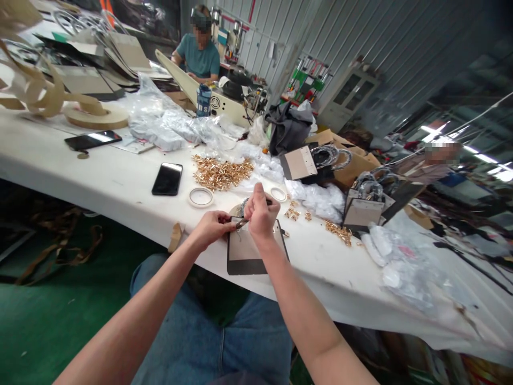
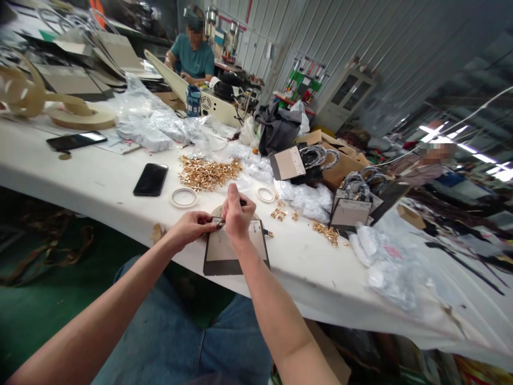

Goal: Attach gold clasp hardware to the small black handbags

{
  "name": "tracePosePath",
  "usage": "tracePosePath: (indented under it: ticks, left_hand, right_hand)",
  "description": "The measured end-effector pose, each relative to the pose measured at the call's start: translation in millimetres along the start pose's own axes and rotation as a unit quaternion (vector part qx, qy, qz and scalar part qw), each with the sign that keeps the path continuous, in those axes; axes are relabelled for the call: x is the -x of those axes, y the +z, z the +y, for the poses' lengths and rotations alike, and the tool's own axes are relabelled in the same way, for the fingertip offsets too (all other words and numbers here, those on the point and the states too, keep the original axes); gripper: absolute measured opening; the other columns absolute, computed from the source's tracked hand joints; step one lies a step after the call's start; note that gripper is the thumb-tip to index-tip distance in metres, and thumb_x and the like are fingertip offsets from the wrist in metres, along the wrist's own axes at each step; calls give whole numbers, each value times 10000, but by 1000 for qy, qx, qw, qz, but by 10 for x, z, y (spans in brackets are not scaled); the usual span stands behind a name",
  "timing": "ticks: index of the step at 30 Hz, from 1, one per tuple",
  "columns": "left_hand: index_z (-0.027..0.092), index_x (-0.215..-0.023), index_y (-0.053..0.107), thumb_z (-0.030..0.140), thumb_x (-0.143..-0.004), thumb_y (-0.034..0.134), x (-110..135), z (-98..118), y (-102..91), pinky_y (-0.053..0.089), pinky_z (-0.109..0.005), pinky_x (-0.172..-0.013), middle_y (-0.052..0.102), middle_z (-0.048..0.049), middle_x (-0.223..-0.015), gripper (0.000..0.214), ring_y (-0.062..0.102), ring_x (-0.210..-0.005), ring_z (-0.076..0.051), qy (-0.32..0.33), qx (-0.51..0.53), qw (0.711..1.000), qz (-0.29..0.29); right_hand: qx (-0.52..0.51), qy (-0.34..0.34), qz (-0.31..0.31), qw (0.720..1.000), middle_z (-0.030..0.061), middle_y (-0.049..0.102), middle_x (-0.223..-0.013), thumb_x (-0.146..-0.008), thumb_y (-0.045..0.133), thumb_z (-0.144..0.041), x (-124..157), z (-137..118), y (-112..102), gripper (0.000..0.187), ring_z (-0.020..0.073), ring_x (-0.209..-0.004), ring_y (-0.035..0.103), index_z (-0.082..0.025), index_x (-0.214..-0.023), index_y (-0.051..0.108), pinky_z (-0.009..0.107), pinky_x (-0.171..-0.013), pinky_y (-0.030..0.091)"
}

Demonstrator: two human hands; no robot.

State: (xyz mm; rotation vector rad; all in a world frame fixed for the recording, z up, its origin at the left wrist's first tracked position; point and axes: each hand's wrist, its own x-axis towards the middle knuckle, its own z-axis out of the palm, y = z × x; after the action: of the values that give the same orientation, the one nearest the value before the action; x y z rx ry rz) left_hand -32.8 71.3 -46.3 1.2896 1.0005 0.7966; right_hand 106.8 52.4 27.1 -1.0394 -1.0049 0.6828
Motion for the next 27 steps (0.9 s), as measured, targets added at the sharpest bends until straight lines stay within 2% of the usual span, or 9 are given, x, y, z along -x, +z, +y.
tracePosePath:
  ticks: [8,11,14,16,18,20,22,25,27]
  left_hand:
    - [160,-796,750,583,-604,945,26,63,-5,265,-261,-553,573,27,-636,504,419,-595,-120,-22,-2,1000,5]
    - [127,-921,824,591,-645,924,46,76,-13,312,-265,-579,677,-27,-749,549,492,-660,-145,-7,-12,1000,4]
    - [118,-944,841,580,-646,913,61,105,-22,337,-267,-592,704,-46,-808,554,531,-704,-158,2,-25,1000,16]
    - [128,-922,834,566,-653,904,59,128,-22,311,-267,-566,646,-12,-742,519,485,-656,-141,-6,-42,999,19]
    - [142,-896,819,546,-681,886,43,138,-18,275,-266,-539,581,19,-679,463,425,-606,-123,-14,-62,998,21]
    - [150,-852,796,516,-707,873,17,129,-15,263,-258,-527,545,31,-650,402,408,-597,-116,-4,-85,996,29]
    - [151,-821,770,507,-719,876,-2,112,-22,267,-245,-517,532,32,-654,385,421,-605,-113,12,-95,995,37]
    - [148,-887,763,578,-750,885,6,108,-58,267,-233,-471,537,38,-670,468,422,-562,-102,3,-74,997,11]
    - [138,-957,768,639,-759,893,21,112,-92,264,-232,-431,552,41,-671,553,417,-517,-96,-13,-57,998,-26]
  right_hand:
    - [5,15,-10,1000,-60,374,-511,-1020,649,-805,9,8,-23,734,102,-426,356,-266,-594,389,291,-419,297]
    - [-10,62,4,998,-84,306,-513,-1024,610,-821,-259,-210,-415,734,94,-403,286,-281,-623,313,279,-389,253]
    - [122,86,17,989,-80,322,-506,-1003,646,-817,-473,-419,-1091,718,100,-412,275,-283,-636,336,288,-407,202]
    - [327,109,-32,938,-48,385,-490,-994,705,-755,-542,-454,-1573,689,121,-441,333,-268,-605,412,305,-455,214]
    - [528,103,-69,840,11,464,-498,-1014,720,-671,-542,-381,-1991,692,156,-509,427,-255,-541,434,329,-526,247]
    - [648,104,-84,750,79,581,-565,-1057,659,-650,-480,-221,-2317,692,205,-604,548,-242,-528,479,347,-595,290]
    - [704,114,-94,694,136,693,-684,-1094,570,-678,-375,-23,-2562,687,257,-714,653,-226,-577,563,357,-647,332]
    - [741,76,-74,663,171,778,-897,-1090,505,-743,-212,240,-2802,682,301,-835,726,-211,-690,653,367,-691,384]
    - [730,22,-53,681,164,776,-995,-1068,450,-816,-133,349,-2864,721,300,-834,730,-218,-732,673,383,-687,411]
